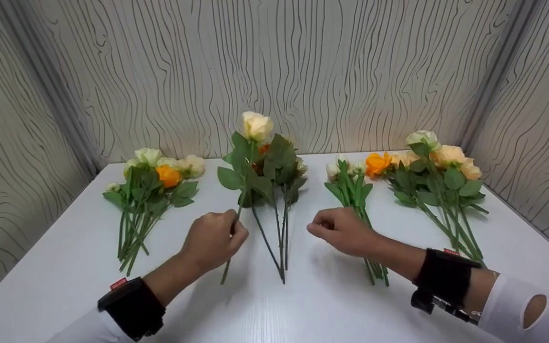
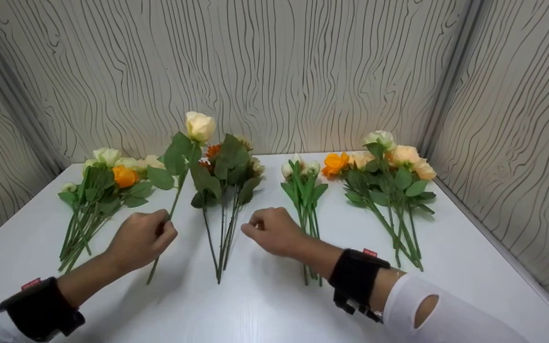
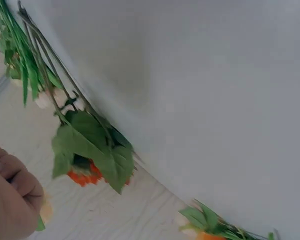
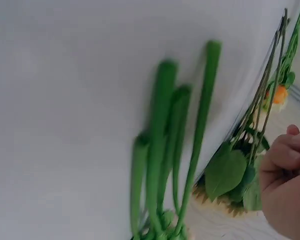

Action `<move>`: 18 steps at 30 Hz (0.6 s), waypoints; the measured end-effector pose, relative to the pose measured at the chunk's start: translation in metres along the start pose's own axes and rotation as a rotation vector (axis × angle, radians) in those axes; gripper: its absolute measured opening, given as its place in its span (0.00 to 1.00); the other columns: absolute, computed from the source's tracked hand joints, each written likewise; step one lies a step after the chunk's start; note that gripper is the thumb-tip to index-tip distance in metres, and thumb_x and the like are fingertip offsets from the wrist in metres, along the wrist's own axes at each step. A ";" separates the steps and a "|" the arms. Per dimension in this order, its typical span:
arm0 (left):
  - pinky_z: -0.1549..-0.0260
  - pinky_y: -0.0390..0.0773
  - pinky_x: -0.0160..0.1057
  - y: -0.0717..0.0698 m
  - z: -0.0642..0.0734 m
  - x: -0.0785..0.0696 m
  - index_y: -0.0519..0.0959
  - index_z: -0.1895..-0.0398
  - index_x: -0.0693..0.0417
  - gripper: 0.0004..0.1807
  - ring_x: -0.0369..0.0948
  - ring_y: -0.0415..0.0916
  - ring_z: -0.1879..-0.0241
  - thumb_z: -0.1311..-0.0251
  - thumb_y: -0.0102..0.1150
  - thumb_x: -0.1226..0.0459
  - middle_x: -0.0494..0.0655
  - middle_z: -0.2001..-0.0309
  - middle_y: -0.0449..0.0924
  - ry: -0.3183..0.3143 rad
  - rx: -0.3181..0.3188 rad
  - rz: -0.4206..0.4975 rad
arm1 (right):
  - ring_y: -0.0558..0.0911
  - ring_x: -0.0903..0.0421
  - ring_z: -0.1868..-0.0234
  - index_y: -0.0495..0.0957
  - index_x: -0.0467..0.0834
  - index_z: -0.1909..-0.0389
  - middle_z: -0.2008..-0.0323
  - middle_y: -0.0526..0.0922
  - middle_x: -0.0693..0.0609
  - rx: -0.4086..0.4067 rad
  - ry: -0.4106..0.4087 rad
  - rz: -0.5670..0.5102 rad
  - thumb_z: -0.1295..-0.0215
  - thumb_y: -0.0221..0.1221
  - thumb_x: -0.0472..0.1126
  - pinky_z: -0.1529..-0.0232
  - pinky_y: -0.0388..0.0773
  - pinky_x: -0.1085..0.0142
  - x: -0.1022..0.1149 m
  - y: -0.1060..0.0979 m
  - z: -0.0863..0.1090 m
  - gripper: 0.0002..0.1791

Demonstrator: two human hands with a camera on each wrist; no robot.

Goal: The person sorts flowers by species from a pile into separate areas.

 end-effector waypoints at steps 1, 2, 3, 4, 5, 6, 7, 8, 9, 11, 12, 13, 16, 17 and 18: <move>0.86 0.64 0.26 0.001 0.000 -0.012 0.72 0.81 0.53 0.10 0.32 0.60 0.87 0.43 0.58 0.68 0.38 0.88 0.65 0.021 -0.007 0.011 | 0.69 0.61 0.78 0.83 0.40 0.60 0.75 0.75 0.50 0.023 -0.018 -0.098 0.27 0.57 0.45 0.77 0.68 0.70 0.008 0.006 0.001 0.12; 0.85 0.65 0.25 0.003 0.000 -0.025 0.73 0.80 0.53 0.09 0.31 0.62 0.87 0.44 0.59 0.68 0.38 0.87 0.68 0.047 -0.012 0.026 | 0.68 0.61 0.79 0.82 0.38 0.56 0.73 0.75 0.50 0.044 -0.031 -0.200 0.26 0.56 0.45 0.78 0.67 0.71 0.016 0.012 0.003 0.14; 0.85 0.66 0.24 0.004 0.000 -0.037 0.74 0.79 0.53 0.08 0.31 0.64 0.87 0.44 0.59 0.68 0.38 0.87 0.70 0.083 -0.019 0.038 | 0.68 0.62 0.80 0.81 0.37 0.52 0.72 0.75 0.49 0.063 -0.035 -0.302 0.26 0.55 0.44 0.79 0.66 0.71 0.024 0.017 0.004 0.15; 0.85 0.66 0.23 0.006 0.001 -0.049 0.74 0.79 0.53 0.07 0.30 0.65 0.86 0.44 0.59 0.68 0.39 0.86 0.72 0.120 -0.022 0.051 | 0.67 0.62 0.81 0.80 0.35 0.50 0.72 0.74 0.49 0.076 -0.038 -0.396 0.25 0.55 0.44 0.81 0.65 0.72 0.030 0.021 0.006 0.16; 0.85 0.65 0.23 0.008 0.002 -0.061 0.74 0.78 0.53 0.07 0.29 0.65 0.86 0.45 0.59 0.68 0.39 0.86 0.73 0.160 -0.025 0.063 | 0.65 0.63 0.83 0.79 0.34 0.49 0.73 0.73 0.50 0.083 -0.045 -0.472 0.25 0.54 0.43 0.82 0.64 0.72 0.037 0.023 0.007 0.16; 0.85 0.63 0.22 0.010 0.003 -0.071 0.74 0.78 0.53 0.07 0.28 0.64 0.87 0.45 0.59 0.68 0.39 0.87 0.73 0.193 -0.028 0.074 | 0.64 0.63 0.84 0.78 0.32 0.49 0.74 0.72 0.52 0.086 -0.056 -0.538 0.25 0.54 0.42 0.82 0.62 0.72 0.043 0.025 0.008 0.16; 0.85 0.61 0.21 0.011 0.003 -0.079 0.73 0.79 0.52 0.07 0.27 0.62 0.87 0.46 0.59 0.68 0.39 0.87 0.72 0.224 -0.034 0.084 | 0.64 0.64 0.84 0.77 0.31 0.50 0.75 0.72 0.52 0.081 -0.069 -0.586 0.25 0.54 0.41 0.82 0.61 0.72 0.048 0.026 0.009 0.16; 0.86 0.59 0.22 0.012 0.004 -0.085 0.72 0.79 0.52 0.08 0.27 0.60 0.87 0.46 0.58 0.69 0.38 0.88 0.71 0.245 -0.040 0.094 | 0.64 0.64 0.84 0.77 0.30 0.51 0.76 0.71 0.53 0.076 -0.082 -0.623 0.25 0.54 0.41 0.82 0.61 0.72 0.052 0.027 0.010 0.16; 0.86 0.56 0.22 0.014 0.004 -0.089 0.72 0.79 0.52 0.08 0.27 0.57 0.87 0.46 0.58 0.69 0.38 0.89 0.69 0.256 -0.036 0.101 | 0.64 0.64 0.84 0.77 0.29 0.53 0.76 0.72 0.54 0.066 -0.086 -0.647 0.25 0.54 0.41 0.81 0.61 0.72 0.054 0.027 0.011 0.16; 0.86 0.54 0.23 0.022 0.001 -0.095 0.72 0.77 0.52 0.08 0.27 0.54 0.87 0.41 0.55 0.68 0.37 0.88 0.66 0.255 0.007 0.116 | 0.64 0.64 0.84 0.76 0.29 0.56 0.76 0.72 0.54 0.035 -0.085 -0.660 0.25 0.54 0.42 0.81 0.62 0.72 0.053 0.022 0.014 0.16; 0.86 0.54 0.24 0.027 -0.002 -0.097 0.72 0.76 0.52 0.09 0.28 0.54 0.87 0.37 0.54 0.66 0.37 0.88 0.65 0.250 0.042 0.122 | 0.65 0.63 0.84 0.76 0.30 0.58 0.75 0.72 0.54 0.014 -0.077 -0.652 0.25 0.55 0.42 0.81 0.62 0.72 0.050 0.018 0.017 0.15; 0.86 0.55 0.25 0.033 -0.005 -0.099 0.73 0.74 0.52 0.10 0.28 0.55 0.86 0.33 0.51 0.64 0.37 0.87 0.65 0.244 0.087 0.130 | 0.65 0.63 0.84 0.75 0.31 0.59 0.75 0.72 0.53 -0.012 -0.061 -0.637 0.25 0.55 0.43 0.81 0.63 0.72 0.046 0.012 0.020 0.15; 0.84 0.60 0.26 0.055 -0.015 -0.100 0.74 0.68 0.51 0.16 0.29 0.61 0.85 0.24 0.42 0.56 0.37 0.84 0.70 0.207 0.243 0.171 | 0.67 0.62 0.82 0.73 0.34 0.60 0.75 0.71 0.51 -0.095 0.016 -0.568 0.25 0.55 0.44 0.82 0.64 0.72 0.026 -0.010 0.029 0.14; 0.83 0.62 0.27 0.060 -0.017 -0.097 0.75 0.66 0.51 0.17 0.30 0.63 0.84 0.23 0.41 0.54 0.38 0.83 0.71 0.190 0.275 0.184 | 0.67 0.61 0.82 0.73 0.35 0.60 0.75 0.71 0.50 -0.118 0.048 -0.545 0.25 0.55 0.44 0.81 0.65 0.72 0.019 -0.018 0.032 0.14; 0.82 0.63 0.28 0.064 -0.019 -0.093 0.75 0.65 0.51 0.18 0.31 0.65 0.83 0.23 0.40 0.52 0.38 0.82 0.73 0.169 0.296 0.193 | 0.68 0.60 0.81 0.73 0.35 0.59 0.76 0.71 0.50 -0.139 0.080 -0.527 0.25 0.55 0.44 0.81 0.66 0.72 0.012 -0.025 0.033 0.13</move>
Point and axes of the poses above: each hand's wrist, its own z-axis away from the middle knuckle, its own y-axis out of the palm, x = y × z, the point moved 9 cm from there along -z, towards the middle knuckle
